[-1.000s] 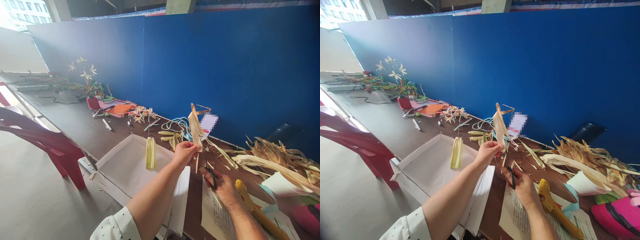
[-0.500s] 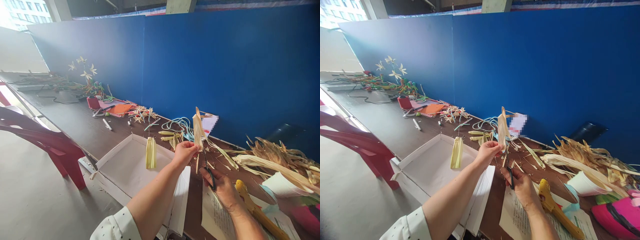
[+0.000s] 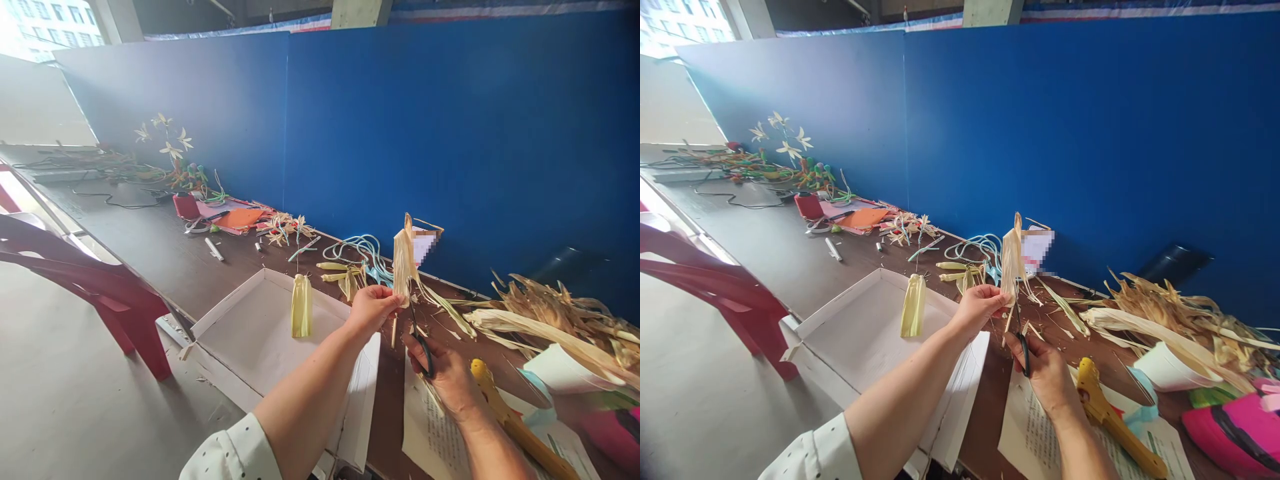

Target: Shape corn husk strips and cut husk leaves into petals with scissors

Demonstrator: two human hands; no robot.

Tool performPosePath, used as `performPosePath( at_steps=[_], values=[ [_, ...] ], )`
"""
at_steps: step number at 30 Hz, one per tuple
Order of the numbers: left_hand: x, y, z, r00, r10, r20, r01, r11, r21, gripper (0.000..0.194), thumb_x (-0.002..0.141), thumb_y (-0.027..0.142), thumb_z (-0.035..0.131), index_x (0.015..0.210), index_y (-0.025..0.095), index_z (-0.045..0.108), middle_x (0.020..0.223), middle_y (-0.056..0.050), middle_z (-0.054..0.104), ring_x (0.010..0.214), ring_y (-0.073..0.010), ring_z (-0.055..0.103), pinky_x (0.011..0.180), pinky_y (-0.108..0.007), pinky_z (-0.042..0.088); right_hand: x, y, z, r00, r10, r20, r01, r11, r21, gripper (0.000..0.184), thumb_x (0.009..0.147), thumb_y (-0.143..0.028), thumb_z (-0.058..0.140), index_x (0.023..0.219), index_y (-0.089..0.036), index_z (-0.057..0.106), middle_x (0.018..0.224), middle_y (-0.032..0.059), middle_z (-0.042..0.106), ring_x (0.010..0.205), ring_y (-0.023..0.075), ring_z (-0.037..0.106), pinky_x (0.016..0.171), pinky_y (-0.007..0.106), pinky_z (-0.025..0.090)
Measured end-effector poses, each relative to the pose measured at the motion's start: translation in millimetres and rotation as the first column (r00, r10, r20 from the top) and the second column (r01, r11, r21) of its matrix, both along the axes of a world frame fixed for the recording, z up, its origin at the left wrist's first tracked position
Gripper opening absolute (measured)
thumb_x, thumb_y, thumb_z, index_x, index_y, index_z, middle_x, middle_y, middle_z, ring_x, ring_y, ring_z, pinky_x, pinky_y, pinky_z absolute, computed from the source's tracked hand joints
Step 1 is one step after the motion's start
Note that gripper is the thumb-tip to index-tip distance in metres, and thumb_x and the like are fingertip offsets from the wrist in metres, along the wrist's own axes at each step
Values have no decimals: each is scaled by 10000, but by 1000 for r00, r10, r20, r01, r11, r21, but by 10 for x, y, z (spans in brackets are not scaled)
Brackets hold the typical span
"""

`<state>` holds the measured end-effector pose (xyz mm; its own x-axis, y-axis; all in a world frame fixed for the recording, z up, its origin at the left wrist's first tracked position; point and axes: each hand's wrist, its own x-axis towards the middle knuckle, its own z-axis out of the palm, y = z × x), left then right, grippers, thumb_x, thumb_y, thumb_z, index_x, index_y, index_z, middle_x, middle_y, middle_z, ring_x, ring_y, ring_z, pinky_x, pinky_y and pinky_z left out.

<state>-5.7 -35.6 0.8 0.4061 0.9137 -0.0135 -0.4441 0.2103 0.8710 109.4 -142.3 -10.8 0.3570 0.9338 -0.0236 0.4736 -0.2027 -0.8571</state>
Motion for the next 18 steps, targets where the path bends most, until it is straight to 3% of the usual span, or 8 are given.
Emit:
performPosePath(
  at_steps=[4,10,18],
  values=[
    [-1,1,-6,1000,-10,4,10,1000,-17,344,563,391,792,652,129,588,577,1,579,499,-53,495,490,-173,380,0,2,10,1000,14,8,-15,999,39,458,706,-579,605,466,-215,464,436,-30,388,461,118,336,457,261,249],
    [-7,0,-3,1000,-22,-1,22,1000,-21,338,569,392,789,652,129,593,581,-3,588,492,-50,490,475,-165,372,70,12,-6,998,68,-12,-69,997,-41,433,712,-558,618,496,-207,484,466,-38,411,481,116,353,472,252,269],
    [-19,-18,27,999,-34,1,34,998,-50,316,585,369,790,662,126,603,602,-13,603,524,-57,524,503,-166,402,93,13,-14,996,86,-7,-86,995,-47,397,729,-525,622,531,-205,496,490,-43,425,495,111,356,475,243,268]
  ],
)
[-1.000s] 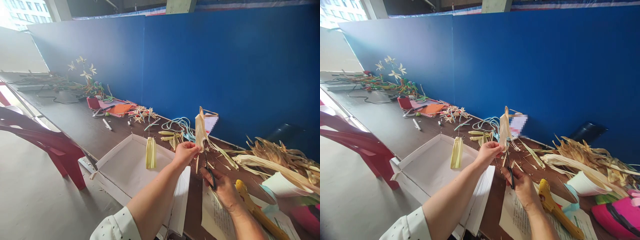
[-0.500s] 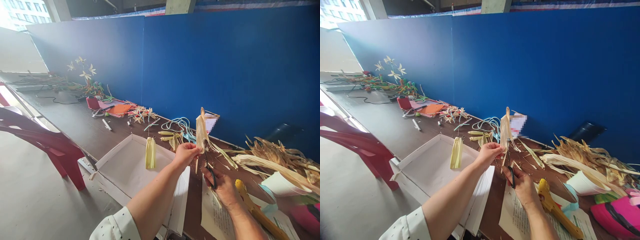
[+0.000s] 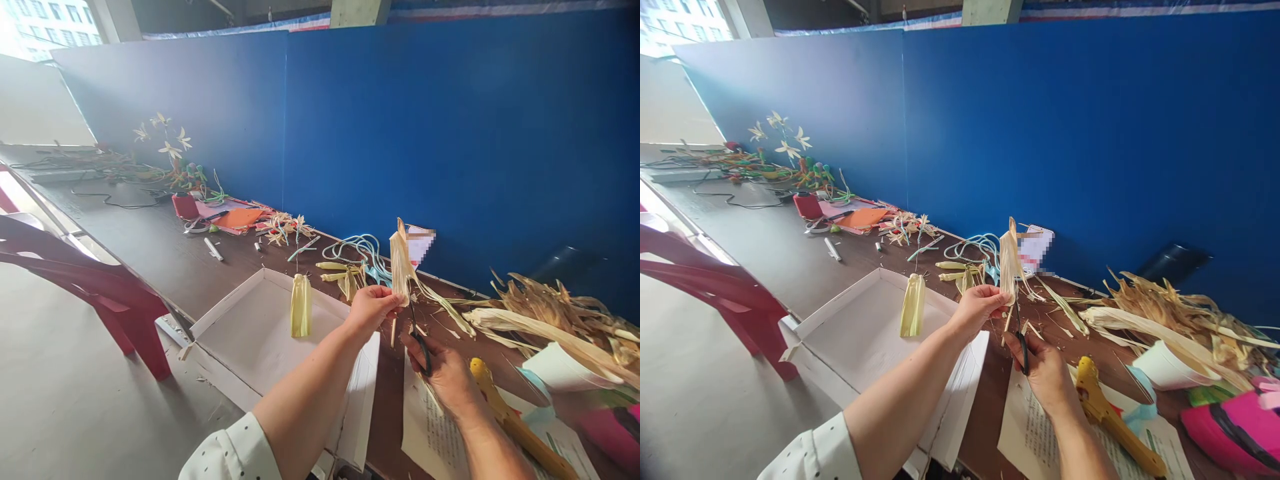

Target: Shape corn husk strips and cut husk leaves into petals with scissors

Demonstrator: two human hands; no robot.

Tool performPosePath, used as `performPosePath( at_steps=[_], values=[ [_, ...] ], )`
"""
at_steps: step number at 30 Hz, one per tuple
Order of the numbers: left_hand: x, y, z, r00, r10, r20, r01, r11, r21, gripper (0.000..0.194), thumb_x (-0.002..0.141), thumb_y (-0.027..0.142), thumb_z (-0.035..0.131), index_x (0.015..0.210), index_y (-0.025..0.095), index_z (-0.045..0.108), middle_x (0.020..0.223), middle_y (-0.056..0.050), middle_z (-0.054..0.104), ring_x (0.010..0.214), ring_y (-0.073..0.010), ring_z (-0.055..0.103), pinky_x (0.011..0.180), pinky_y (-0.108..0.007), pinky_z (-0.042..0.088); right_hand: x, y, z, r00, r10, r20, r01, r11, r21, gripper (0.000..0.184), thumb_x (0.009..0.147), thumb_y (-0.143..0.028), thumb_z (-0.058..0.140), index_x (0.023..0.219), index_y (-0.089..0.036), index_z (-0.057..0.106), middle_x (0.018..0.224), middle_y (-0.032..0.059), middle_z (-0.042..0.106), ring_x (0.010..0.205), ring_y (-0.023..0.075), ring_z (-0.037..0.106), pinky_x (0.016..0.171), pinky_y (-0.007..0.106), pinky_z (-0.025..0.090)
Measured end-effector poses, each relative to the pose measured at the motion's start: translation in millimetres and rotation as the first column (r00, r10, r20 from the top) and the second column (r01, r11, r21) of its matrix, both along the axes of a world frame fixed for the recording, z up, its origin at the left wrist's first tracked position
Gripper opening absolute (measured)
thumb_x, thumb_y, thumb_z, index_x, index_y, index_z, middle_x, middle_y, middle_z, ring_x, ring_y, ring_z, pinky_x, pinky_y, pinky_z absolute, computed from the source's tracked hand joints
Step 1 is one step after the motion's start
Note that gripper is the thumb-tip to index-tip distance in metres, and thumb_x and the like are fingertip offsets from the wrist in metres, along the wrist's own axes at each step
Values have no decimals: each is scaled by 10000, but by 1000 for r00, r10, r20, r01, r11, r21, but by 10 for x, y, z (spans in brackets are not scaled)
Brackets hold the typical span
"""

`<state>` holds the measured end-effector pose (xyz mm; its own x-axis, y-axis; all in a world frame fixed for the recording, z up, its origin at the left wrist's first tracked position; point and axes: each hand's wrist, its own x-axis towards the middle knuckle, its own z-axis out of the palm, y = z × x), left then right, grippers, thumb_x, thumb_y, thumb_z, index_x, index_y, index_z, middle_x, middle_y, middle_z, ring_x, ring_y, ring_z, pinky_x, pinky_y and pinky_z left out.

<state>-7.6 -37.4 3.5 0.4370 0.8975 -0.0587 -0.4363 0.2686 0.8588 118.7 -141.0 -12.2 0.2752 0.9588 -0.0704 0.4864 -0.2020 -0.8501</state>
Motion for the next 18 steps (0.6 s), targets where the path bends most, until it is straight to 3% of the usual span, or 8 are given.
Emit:
performPosePath(
  at_steps=[8,12,18],
  values=[
    [-6,-4,-6,1000,-20,6,20,1000,0,329,568,379,797,658,128,604,599,-6,593,528,-55,522,514,-169,411,-15,-4,-23,998,-36,-44,37,999,1,411,708,-568,617,528,-215,508,482,-32,447,482,123,363,462,253,285],
    [-4,-32,1,994,-109,-3,109,994,9,375,523,400,817,640,115,604,576,3,579,485,-38,491,500,-167,399,-18,-16,13,998,-34,-50,34,999,-4,400,727,-567,600,544,-218,526,508,-23,488,495,133,388,481,266,301],
    [-26,-92,72,985,-175,-14,174,984,-34,399,483,399,840,611,119,586,560,2,587,472,-38,499,490,-170,405,-60,-22,67,994,-104,-17,104,995,-10,415,720,-551,608,504,-208,514,466,-35,403,481,119,350,490,264,255]
  ],
)
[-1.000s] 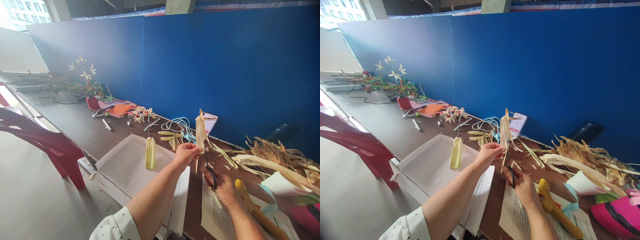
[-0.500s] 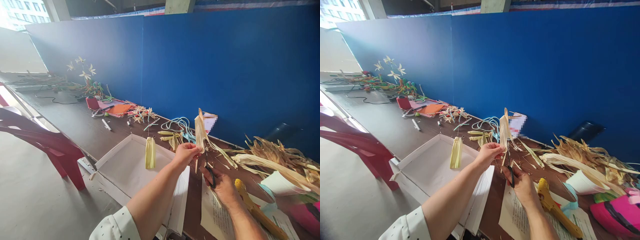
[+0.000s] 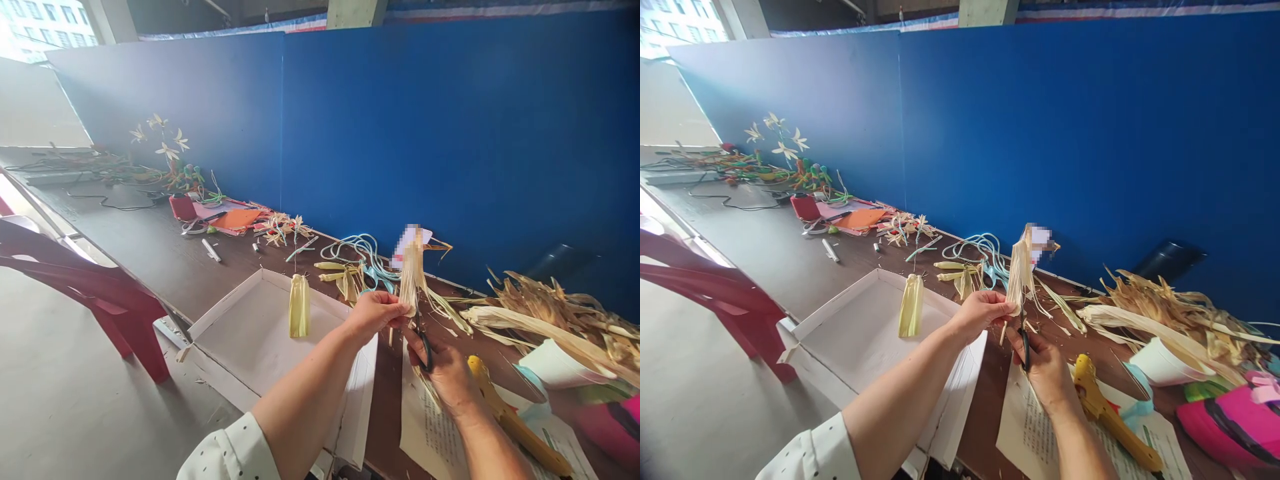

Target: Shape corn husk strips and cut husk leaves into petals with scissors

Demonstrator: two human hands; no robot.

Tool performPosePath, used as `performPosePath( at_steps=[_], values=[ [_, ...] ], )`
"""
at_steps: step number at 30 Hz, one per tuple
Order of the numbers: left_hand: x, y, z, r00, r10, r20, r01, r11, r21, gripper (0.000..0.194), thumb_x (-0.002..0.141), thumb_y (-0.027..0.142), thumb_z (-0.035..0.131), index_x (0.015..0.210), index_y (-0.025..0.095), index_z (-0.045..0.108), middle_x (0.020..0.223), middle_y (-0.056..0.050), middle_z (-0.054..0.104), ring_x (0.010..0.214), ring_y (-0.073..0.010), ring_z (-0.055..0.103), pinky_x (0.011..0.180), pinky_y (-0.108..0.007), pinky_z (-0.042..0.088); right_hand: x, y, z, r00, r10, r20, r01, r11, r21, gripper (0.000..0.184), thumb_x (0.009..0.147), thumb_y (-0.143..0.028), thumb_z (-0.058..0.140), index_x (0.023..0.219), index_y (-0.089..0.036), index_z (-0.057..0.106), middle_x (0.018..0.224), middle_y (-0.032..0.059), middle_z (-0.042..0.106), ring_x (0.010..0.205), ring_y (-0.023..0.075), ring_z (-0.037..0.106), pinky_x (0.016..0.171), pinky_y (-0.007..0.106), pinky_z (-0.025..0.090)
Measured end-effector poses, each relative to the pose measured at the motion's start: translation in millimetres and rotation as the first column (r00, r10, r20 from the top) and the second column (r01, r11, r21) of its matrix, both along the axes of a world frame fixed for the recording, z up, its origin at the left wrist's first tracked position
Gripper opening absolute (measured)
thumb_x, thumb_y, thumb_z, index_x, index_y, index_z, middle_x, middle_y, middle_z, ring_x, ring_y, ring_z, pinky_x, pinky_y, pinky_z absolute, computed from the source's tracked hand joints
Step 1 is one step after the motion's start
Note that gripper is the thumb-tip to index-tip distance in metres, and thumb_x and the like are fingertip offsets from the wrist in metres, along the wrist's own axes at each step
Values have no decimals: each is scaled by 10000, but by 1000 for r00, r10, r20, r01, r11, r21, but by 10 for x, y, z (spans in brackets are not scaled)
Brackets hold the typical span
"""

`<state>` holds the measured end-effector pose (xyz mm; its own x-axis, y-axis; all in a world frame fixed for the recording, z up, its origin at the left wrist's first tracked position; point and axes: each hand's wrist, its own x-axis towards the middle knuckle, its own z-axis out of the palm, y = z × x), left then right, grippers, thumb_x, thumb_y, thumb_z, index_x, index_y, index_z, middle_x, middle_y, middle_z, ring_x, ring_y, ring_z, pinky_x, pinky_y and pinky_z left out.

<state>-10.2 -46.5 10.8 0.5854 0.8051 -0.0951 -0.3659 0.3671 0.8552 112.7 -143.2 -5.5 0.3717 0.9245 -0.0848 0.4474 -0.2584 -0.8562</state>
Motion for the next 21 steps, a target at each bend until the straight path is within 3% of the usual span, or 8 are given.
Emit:
performPosePath(
  at_steps=[7,16,21],
  values=[
    [8,9,-11,1000,-26,5,26,1000,-16,448,440,415,851,625,107,581,582,0,585,526,-59,543,542,-190,434,-9,1,15,999,-14,-42,15,1000,19,394,714,-508,631,489,-204,522,450,-31,409,461,110,350,462,253,247],
    [3,63,-81,999,-15,-31,16,999,33,413,515,407,820,666,101,587,604,2,586,480,-29,483,509,-178,374,160,56,-233,997,-2,-76,6,999,46,374,766,-479,608,526,-208,517,463,-37,443,460,107,352,453,250,240],
    [1,82,-103,999,-12,-32,13,999,51,419,519,421,809,684,103,592,613,4,586,474,-25,473,497,-176,361,155,53,-220,995,11,-100,-8,1000,28,349,751,-460,634,545,-205,516,472,-45,447,465,99,355,457,239,243]
  ],
)
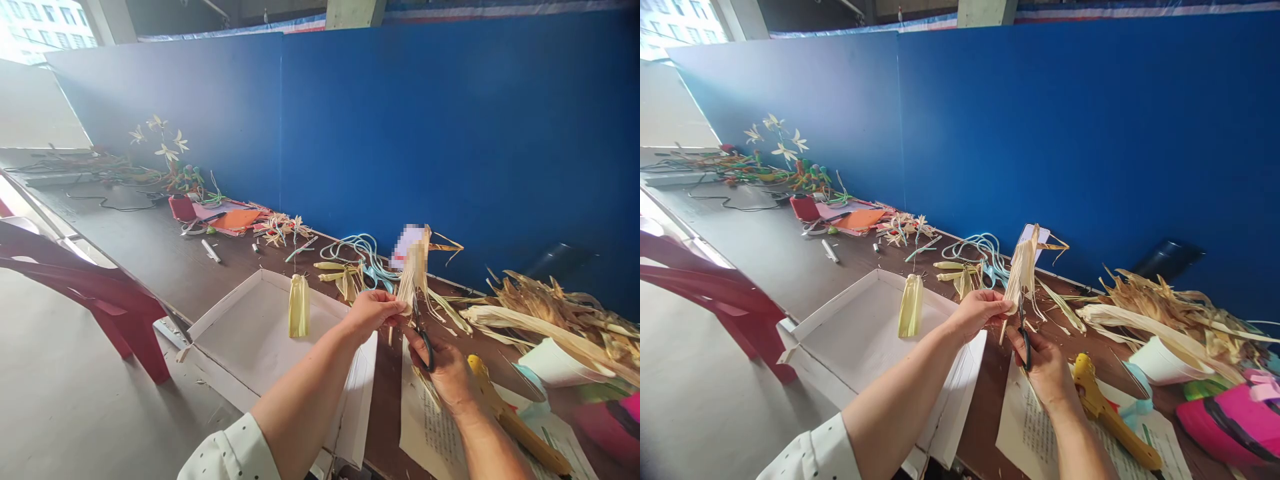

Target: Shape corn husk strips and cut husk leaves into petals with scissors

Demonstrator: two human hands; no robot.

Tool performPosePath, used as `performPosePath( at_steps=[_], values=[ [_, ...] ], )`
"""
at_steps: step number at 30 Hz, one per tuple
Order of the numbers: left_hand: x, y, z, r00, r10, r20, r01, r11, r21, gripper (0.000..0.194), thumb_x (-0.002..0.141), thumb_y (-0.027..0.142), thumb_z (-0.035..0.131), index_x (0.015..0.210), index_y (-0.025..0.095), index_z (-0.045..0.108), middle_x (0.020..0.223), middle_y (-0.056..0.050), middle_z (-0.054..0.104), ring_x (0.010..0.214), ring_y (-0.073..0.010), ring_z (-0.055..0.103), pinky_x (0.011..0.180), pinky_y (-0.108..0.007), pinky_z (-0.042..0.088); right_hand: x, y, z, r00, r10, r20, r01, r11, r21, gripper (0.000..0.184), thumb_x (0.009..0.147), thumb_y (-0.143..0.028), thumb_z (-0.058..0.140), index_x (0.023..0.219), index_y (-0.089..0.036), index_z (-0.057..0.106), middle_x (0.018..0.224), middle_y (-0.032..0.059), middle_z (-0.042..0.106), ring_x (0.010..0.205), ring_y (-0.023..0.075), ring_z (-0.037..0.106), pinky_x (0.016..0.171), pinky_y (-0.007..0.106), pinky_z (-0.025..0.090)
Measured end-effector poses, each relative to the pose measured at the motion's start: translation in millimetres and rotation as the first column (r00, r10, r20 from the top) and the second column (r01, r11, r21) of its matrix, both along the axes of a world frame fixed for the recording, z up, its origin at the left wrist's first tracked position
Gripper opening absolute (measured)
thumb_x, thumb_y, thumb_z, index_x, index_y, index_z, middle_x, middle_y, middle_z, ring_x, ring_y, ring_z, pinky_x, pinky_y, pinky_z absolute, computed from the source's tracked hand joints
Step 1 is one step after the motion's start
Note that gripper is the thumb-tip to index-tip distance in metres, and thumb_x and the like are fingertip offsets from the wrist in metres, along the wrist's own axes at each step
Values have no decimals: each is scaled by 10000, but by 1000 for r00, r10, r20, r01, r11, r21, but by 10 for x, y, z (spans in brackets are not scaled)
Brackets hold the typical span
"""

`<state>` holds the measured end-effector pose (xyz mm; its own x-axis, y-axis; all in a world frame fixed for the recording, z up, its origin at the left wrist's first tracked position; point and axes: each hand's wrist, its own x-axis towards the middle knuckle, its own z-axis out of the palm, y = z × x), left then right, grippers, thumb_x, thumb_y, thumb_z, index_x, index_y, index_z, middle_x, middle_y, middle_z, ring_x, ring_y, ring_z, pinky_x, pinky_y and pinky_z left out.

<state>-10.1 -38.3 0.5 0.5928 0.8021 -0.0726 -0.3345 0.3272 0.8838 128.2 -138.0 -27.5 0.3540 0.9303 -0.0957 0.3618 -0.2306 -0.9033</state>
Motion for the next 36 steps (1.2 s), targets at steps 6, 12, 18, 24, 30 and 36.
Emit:
performPosePath(
  at_steps=[6,12,18,24,30,36],
  values=[
    [-16,-32,50,1000,6,14,-6,1000,-16,412,508,406,817,667,104,586,601,8,572,504,-34,492,527,-178,387,-16,0,14,1000,-12,-22,13,1000,27,351,742,-466,634,541,-206,511,473,-36,430,468,106,345,446,242,253],
    [-19,-28,55,1000,13,16,-13,1000,-18,382,532,381,815,665,107,584,603,8,571,521,-39,504,536,-177,390,31,13,-63,1000,-30,-9,30,999,34,332,743,-445,630,541,-208,515,475,-32,446,462,109,360,439,237,269],
    [-22,-7,44,1000,25,-4,-25,1000,-19,357,560,361,808,680,106,588,627,2,586,499,-28,494,545,-179,404,57,8,-114,999,-48,-17,48,998,44,305,744,-434,643,571,-208,533,486,-41,452,476,105,374,459,232,279],
    [-22,8,26,1000,22,-9,-22,1000,-22,337,581,347,798,690,107,588,635,0,592,487,-23,490,522,-166,393,34,3,-77,999,-40,-2,40,999,28,307,743,-404,634,541,-208,509,460,-46,431,461,104,363,446,233,263],
    [-21,18,15,1000,20,-7,-20,1000,-16,364,561,373,801,697,110,589,626,7,590,476,-20,483,511,-164,387,5,0,-49,998,-63,18,62,997,37,340,741,-434,624,517,-210,499,445,-43,424,450,107,359,441,240,264],
    [-16,16,6,1000,11,18,-11,1000,-9,437,503,426,824,684,113,578,601,20,568,483,-24,481,519,-172,392,-91,-24,113,998,-54,-28,53,998,-25,358,702,-472,654,510,-212,499,442,-44,432,440,104,358,439,240,259]
  ],
)
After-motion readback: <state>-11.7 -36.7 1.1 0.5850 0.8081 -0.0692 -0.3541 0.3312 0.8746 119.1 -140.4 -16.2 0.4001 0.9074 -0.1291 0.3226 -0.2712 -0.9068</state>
